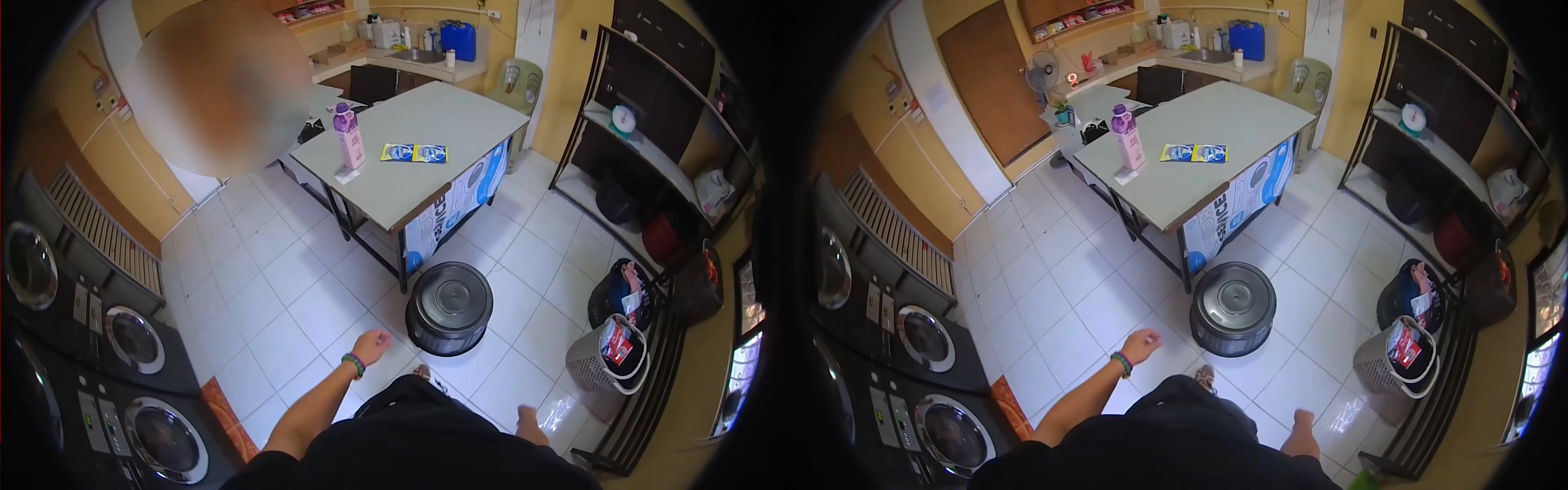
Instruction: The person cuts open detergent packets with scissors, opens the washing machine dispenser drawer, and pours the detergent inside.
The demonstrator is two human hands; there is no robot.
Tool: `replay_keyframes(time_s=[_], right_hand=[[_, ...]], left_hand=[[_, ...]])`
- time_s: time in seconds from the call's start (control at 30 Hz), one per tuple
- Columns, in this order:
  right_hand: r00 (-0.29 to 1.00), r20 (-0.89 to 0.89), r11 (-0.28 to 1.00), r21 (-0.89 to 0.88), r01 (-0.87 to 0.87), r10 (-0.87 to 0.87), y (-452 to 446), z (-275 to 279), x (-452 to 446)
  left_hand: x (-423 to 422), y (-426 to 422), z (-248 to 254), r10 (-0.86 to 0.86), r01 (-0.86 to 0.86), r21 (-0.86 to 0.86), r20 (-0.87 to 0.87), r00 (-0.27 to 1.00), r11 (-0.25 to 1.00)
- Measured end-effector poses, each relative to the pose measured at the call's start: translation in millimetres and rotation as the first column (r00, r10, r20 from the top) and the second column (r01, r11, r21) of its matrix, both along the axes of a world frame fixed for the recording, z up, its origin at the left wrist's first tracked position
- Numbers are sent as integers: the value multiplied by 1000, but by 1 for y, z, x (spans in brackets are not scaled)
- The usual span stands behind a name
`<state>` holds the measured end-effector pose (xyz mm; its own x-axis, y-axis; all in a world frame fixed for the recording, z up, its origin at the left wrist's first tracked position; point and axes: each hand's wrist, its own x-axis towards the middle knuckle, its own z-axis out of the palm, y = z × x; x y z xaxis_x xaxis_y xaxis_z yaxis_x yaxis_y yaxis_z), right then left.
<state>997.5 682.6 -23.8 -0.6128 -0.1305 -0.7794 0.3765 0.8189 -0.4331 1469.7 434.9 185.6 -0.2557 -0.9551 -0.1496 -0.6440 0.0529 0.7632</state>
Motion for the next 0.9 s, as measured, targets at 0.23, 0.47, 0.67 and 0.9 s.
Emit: replay_keyframes(time_s=[0.23, 0.47, 0.67, 0.9], right_hand=[[875, -239, 769, -417, -485, 422, -227, 59, 93], [881, -466, 936, -266, -229, 83, -231, 109, 184], [911, -267, 709, 571, 413, -315, -87, 56, 372], [400, -54, 359, 344, 868, -915, -122, 73, 519]], left_hand=[[-24, -280, 98, -103, 74, -364, -60, 993, 928], [-89, -577, 92, -288, 295, -173, 64, 955, 940], [-126, -779, -5, -223, 405, -260, 526, 821, 877], [-145, -775, 20, -492, 571, -15, 490, 720, 821]])
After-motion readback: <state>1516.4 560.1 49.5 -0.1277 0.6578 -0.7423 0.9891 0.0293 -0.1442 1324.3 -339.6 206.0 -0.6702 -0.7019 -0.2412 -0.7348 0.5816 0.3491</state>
